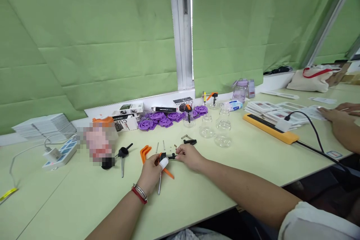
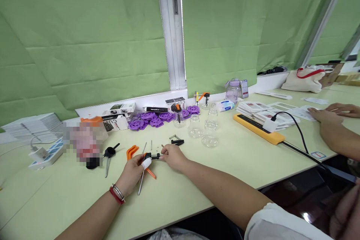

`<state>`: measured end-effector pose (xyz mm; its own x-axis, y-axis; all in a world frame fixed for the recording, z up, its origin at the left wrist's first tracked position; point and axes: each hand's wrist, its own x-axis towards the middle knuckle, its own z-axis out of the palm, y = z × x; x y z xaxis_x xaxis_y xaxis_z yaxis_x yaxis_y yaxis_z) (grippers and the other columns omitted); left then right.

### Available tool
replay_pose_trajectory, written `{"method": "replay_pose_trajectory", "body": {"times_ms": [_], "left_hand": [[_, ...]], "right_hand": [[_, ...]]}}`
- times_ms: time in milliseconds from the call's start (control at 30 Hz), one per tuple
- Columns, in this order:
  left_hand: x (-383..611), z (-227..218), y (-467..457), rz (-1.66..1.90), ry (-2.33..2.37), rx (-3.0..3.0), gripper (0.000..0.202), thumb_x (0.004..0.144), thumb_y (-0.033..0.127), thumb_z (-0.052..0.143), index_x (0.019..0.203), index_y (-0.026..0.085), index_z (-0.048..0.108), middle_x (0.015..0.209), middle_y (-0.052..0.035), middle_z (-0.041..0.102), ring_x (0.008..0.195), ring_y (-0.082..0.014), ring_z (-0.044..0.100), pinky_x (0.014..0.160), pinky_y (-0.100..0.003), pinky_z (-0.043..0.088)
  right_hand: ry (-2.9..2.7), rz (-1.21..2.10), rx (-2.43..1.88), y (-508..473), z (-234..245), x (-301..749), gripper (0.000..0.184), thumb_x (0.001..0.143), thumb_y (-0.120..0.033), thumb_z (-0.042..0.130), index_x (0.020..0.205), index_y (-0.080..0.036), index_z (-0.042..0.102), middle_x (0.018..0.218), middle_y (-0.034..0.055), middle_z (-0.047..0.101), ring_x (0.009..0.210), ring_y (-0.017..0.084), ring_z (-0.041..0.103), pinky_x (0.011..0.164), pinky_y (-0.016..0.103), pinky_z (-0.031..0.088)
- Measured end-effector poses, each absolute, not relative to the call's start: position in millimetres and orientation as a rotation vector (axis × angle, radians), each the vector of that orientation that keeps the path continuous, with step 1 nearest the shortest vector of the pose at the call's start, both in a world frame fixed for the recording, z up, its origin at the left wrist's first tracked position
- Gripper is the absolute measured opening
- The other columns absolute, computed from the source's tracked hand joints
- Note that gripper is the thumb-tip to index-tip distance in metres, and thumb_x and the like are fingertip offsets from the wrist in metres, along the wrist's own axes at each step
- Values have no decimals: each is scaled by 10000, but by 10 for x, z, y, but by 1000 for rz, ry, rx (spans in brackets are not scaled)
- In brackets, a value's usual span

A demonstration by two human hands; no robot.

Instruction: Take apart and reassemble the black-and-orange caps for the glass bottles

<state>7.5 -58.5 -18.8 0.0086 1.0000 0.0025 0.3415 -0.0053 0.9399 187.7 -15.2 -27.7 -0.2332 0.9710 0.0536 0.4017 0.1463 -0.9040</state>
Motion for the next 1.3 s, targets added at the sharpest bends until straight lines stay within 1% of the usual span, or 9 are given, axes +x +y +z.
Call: {"method": "replay_pose_trajectory", "body": {"times_ms": [100, 200, 300, 467, 633, 767, 867, 1067, 1300], "left_hand": [[73, -184, -578, 983, 1545, 1653, 336, 746, 446, 588, 892, 148, 638, 863, -91, 620, 816, -230, 545, 740, -367, 434], [112, -146, -579, 882, 1680, 1769, 326, 760, 464, 544, 757, 147, 620, 734, -78, 596, 685, -215, 513, 632, -340, 389], [167, -115, -580, 859, 1743, 1798, 295, 754, 435, 537, 691, 151, 586, 678, -64, 571, 620, -193, 481, 577, -309, 338], [187, -121, -579, 864, 1768, 1812, 282, 756, 426, 532, 689, 154, 565, 682, -64, 563, 623, -192, 473, 574, -300, 327], [176, -134, -567, 824, 1772, 1833, 324, 781, 461, 502, 689, 155, 556, 650, -49, 539, 606, -178, 454, 563, -291, 318], [189, -119, -575, 821, 1774, 1842, 322, 786, 446, 498, 707, 147, 585, 602, -28, 510, 569, -160, 420, 543, -280, 294], [190, -121, -579, 851, 1765, 1824, 328, 779, 453, 509, 716, 144, 600, 592, -21, 500, 550, -150, 403, 533, -275, 284], [176, -160, -560, 878, 1757, 1817, 301, 766, 434, 531, 644, 161, 563, 591, -26, 512, 538, -145, 405, 529, -276, 279], [172, -167, -555, 927, 1741, 1736, 255, 736, 399, 568, 641, 162, 571, 566, -23, 507, 516, -139, 391, 519, -274, 262]], "right_hand": [[-1732, 1018, -1343, -151, -261, 1862, 116, 696, -132, 666, 809, -148, 645, 747, 19, 630, 698, 137, 569, 678, 261, 434], [-1699, 1021, -1351, -132, -243, 1820, 132, 689, -107, 663, 814, -144, 642, 764, 33, 651, 717, 151, 597, 687, 270, 450], [-1672, 1062, -1344, -110, -240, 1758, 191, 696, -84, 644, 878, -143, 644, 744, 35, 665, 705, 159, 616, 676, 274, 462], [-1746, 989, -1310, -123, -232, 1714, 241, 713, -88, 629, 943, -153, 656, 742, 35, 676, 730, 165, 614, 725, 290, 452], [-1821, 943, -1344, -131, -210, 1751, 68, 717, -115, 627, 759, -168, 626, 710, 12, 628, 668, 141, 558, 624, 258, 410], [-1847, 936, -1314, -108, -223, 1770, 141, 721, -104, 619, 841, -175, 599, 697, -11, 605, 652, 125, 530, 615, 242, 387], [-1851, 950, -1310, -97, -226, 1776, 105, 723, -112, 623, 804, -173, 594, 703, -11, 601, 656, 122, 525, 626, 241, 386], [-1868, 958, -1309, -74, -247, 1779, 130, 726, -118, 621, 841, -176, 600, 703, -15, 600, 648, 121, 520, 620, 240, 388], [-1871, 939, -1282, -23, -347, 1768, 162, 728, -133, 609, 881, -185, 600, 719, -13, 609, 672, 129, 537, 643, 251, 398]]}}
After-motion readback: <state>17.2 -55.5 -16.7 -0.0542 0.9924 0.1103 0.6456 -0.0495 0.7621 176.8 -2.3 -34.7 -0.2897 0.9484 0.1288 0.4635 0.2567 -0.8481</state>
